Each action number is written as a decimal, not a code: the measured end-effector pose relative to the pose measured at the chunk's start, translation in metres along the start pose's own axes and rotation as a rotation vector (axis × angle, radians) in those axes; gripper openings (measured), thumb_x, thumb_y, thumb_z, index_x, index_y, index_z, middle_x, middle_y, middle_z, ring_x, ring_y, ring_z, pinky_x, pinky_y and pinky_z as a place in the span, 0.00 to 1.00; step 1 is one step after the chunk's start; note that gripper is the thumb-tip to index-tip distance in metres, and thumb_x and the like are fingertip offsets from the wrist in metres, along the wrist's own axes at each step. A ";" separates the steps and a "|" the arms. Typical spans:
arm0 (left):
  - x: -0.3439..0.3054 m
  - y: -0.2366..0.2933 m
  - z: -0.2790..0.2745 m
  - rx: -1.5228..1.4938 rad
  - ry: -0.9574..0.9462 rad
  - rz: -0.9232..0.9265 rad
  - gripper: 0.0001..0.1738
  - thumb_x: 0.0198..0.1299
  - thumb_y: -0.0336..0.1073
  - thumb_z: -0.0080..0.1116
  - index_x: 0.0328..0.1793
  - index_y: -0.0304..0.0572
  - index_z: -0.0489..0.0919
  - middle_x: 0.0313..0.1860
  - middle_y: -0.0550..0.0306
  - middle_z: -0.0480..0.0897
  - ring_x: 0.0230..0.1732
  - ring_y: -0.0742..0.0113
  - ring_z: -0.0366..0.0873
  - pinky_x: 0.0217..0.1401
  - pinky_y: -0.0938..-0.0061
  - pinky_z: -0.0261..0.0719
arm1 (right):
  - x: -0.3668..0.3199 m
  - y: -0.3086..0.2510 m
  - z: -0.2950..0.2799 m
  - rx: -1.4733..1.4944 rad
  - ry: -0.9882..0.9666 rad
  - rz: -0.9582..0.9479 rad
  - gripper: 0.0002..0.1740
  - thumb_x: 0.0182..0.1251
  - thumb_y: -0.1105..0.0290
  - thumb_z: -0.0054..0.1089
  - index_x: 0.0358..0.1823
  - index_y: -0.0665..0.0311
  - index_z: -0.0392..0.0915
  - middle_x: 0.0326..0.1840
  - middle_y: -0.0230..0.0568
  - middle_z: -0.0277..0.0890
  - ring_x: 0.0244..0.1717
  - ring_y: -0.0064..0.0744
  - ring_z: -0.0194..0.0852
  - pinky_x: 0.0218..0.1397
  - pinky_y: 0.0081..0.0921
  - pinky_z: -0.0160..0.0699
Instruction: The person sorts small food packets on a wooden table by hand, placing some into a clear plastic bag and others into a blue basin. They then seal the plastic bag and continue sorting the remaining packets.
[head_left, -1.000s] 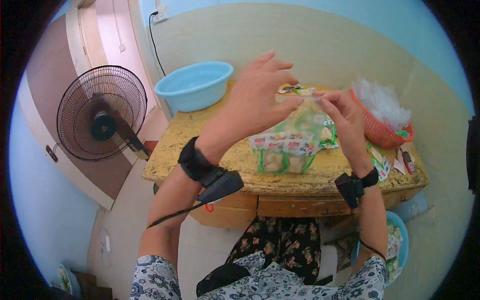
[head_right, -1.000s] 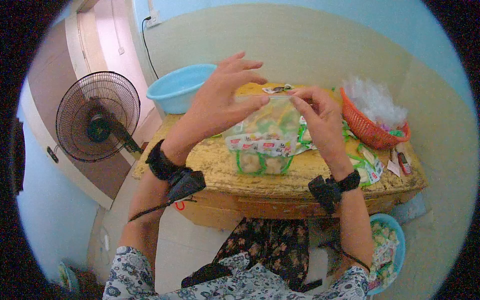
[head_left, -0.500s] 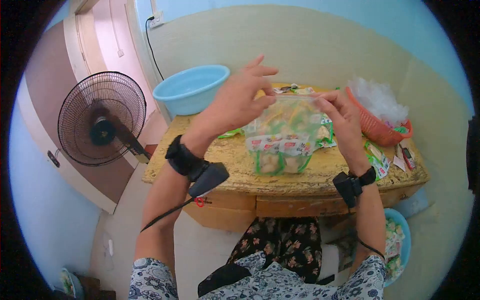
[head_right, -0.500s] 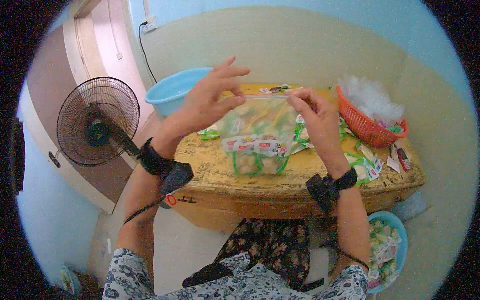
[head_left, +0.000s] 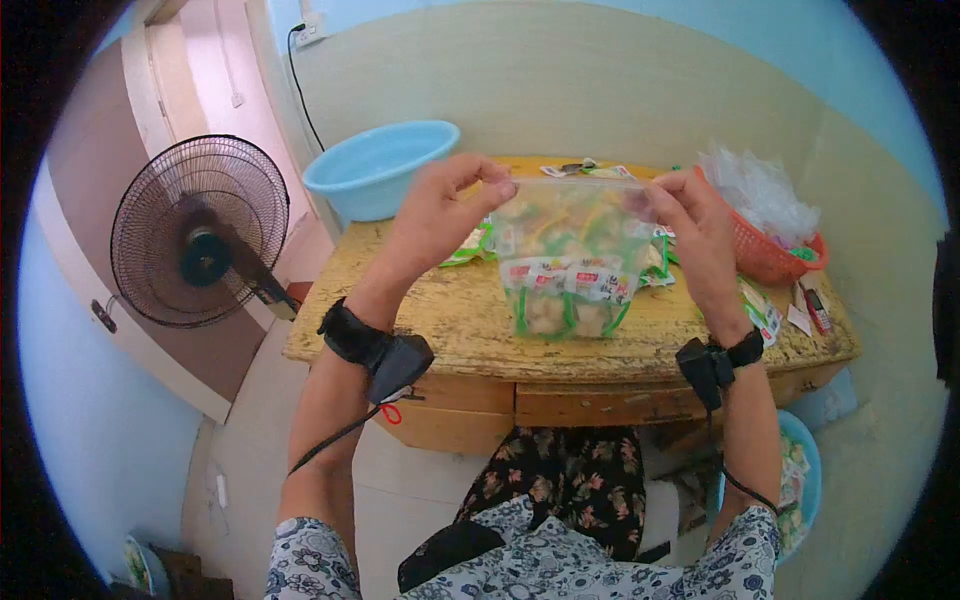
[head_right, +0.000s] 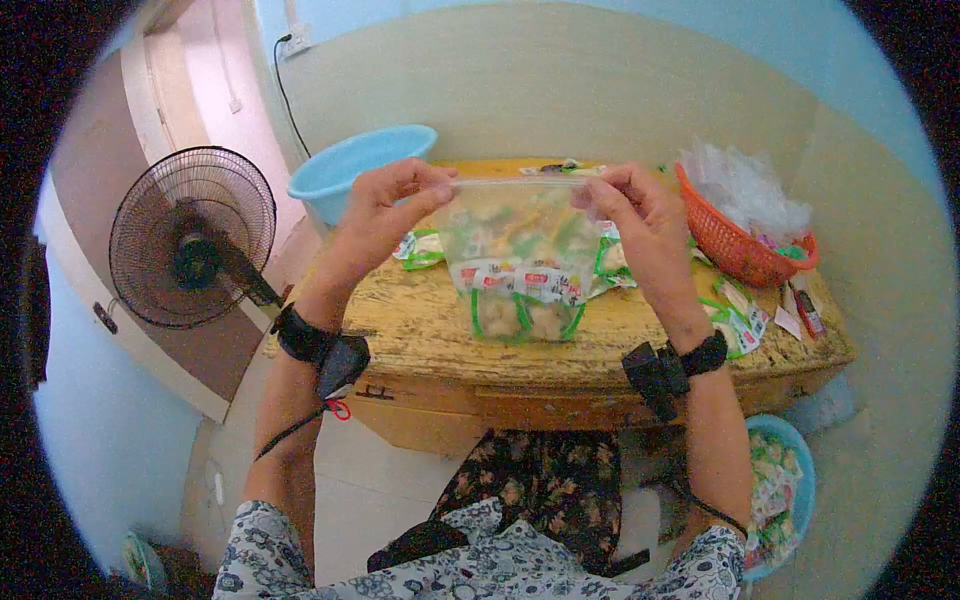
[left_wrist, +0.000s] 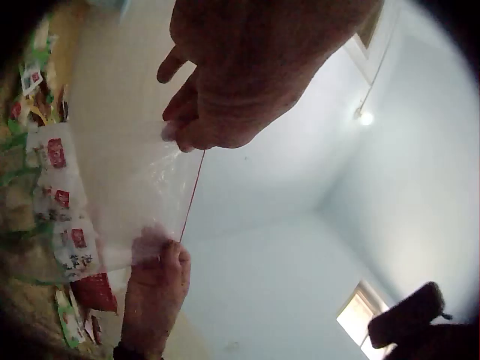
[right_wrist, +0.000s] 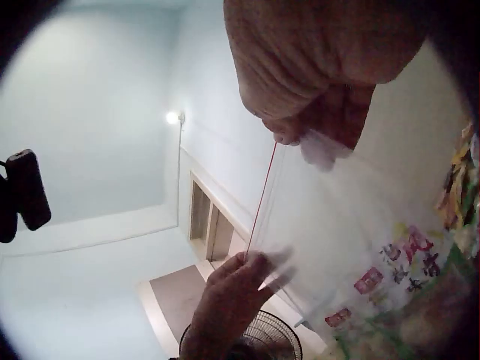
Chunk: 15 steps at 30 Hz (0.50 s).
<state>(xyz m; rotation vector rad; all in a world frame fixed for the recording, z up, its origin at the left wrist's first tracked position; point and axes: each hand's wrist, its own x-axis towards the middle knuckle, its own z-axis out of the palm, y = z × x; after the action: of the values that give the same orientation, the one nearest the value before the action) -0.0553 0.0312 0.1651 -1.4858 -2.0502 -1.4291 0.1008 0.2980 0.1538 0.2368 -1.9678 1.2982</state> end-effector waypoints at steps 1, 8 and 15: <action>-0.001 0.001 0.002 -0.050 0.004 -0.051 0.13 0.71 0.38 0.66 0.51 0.34 0.85 0.45 0.57 0.89 0.51 0.72 0.83 0.60 0.73 0.80 | -0.001 -0.003 0.000 0.000 0.020 -0.007 0.08 0.79 0.67 0.58 0.47 0.65 0.81 0.44 0.34 0.87 0.46 0.22 0.85 0.52 0.22 0.81; -0.012 -0.012 0.011 -0.210 0.058 -0.212 0.11 0.72 0.37 0.64 0.49 0.37 0.86 0.45 0.58 0.90 0.48 0.74 0.84 0.57 0.76 0.81 | -0.004 -0.001 0.002 0.057 0.022 0.054 0.09 0.79 0.67 0.58 0.48 0.66 0.80 0.46 0.39 0.88 0.47 0.26 0.86 0.53 0.24 0.84; -0.018 -0.009 0.019 -0.440 0.088 -0.161 0.11 0.72 0.37 0.64 0.52 0.37 0.85 0.47 0.57 0.90 0.51 0.72 0.85 0.59 0.75 0.80 | -0.004 0.001 0.001 0.086 0.013 0.048 0.10 0.80 0.66 0.57 0.49 0.66 0.79 0.47 0.41 0.88 0.49 0.28 0.88 0.53 0.25 0.85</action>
<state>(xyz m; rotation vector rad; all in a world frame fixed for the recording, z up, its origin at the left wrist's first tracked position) -0.0485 0.0360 0.1389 -1.3911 -1.9216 -2.0763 0.1024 0.2963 0.1504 0.2240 -1.9199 1.4132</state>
